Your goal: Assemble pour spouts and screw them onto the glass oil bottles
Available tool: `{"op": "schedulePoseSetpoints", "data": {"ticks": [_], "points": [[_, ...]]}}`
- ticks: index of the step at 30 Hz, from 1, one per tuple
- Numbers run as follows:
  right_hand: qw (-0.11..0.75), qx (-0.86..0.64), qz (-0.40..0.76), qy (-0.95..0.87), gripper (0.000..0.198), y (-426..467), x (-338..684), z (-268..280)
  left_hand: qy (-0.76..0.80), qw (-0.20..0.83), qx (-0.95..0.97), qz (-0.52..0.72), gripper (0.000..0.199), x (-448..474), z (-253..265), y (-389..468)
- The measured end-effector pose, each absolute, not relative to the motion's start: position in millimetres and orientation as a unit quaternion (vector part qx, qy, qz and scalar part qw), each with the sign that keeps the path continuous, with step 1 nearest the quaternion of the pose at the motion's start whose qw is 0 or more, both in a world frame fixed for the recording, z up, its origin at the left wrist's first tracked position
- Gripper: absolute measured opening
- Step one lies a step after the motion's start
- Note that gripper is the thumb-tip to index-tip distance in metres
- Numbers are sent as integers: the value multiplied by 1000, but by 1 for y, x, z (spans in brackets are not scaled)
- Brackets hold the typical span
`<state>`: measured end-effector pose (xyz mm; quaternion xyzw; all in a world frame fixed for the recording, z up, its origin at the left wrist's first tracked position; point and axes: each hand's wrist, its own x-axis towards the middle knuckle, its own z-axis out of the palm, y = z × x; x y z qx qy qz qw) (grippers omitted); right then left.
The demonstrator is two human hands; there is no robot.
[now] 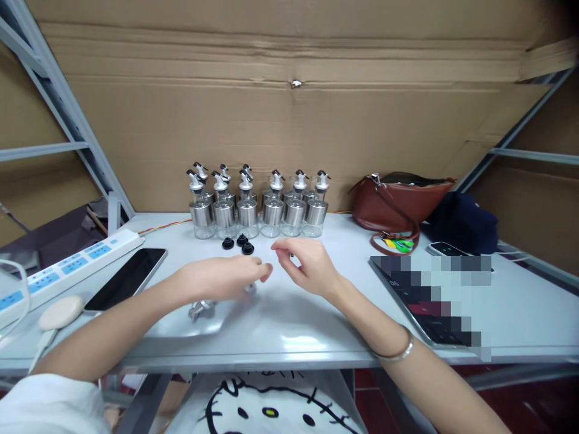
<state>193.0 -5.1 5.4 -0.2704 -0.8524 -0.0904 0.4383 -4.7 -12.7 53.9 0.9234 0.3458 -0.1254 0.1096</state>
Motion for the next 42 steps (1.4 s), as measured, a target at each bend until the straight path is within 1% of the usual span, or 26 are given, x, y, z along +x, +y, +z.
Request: {"op": "schedulePoseSetpoints", "data": {"ticks": [3,5,7,11,13,16,19,21,24,27,29,33,38,42], "points": [[403,-357,-68,-840,17,1,200,8,286,60,956,2,20,5,33,-21],[384,-415,-15,-825,18,6,206,10,248,27,963,101,20,9,12,-24],[363,-448,52,-815,18,9,211,13,218,-13,957,192,16,11,-9,-24],[304,-425,180,-833,24,7,211,17,195,-84,940,268,15,8,-34,-18],[288,-407,236,-834,28,5,210,20,201,-90,919,327,16,8,-38,-17],[277,-397,293,-825,27,4,211,22,190,-84,900,383,16,11,-39,-19],[256,-372,358,-817,27,5,215,22,170,-82,899,394,16,14,-39,-24],[238,-334,413,-813,27,5,218,24,162,-63,902,396,19,15,-38,-26],[235,-285,477,-798,24,3,221,27,167,-34,905,391,30,11,-34,-29],[240,-271,509,-781,20,1,222,29,171,-34,909,378,42,6,-30,-32],[239,-271,513,-778,19,1,222,28,170,-31,917,361,42,2,-28,-32],[239,-288,489,-788,22,2,219,25,194,1,929,315,34,1,-31,-27],[261,-315,451,-793,22,4,217,24,203,34,927,313,37,5,-31,-20],[247,-328,437,-800,21,2,215,25,210,7,949,235,31,8,-29,-22]]}}
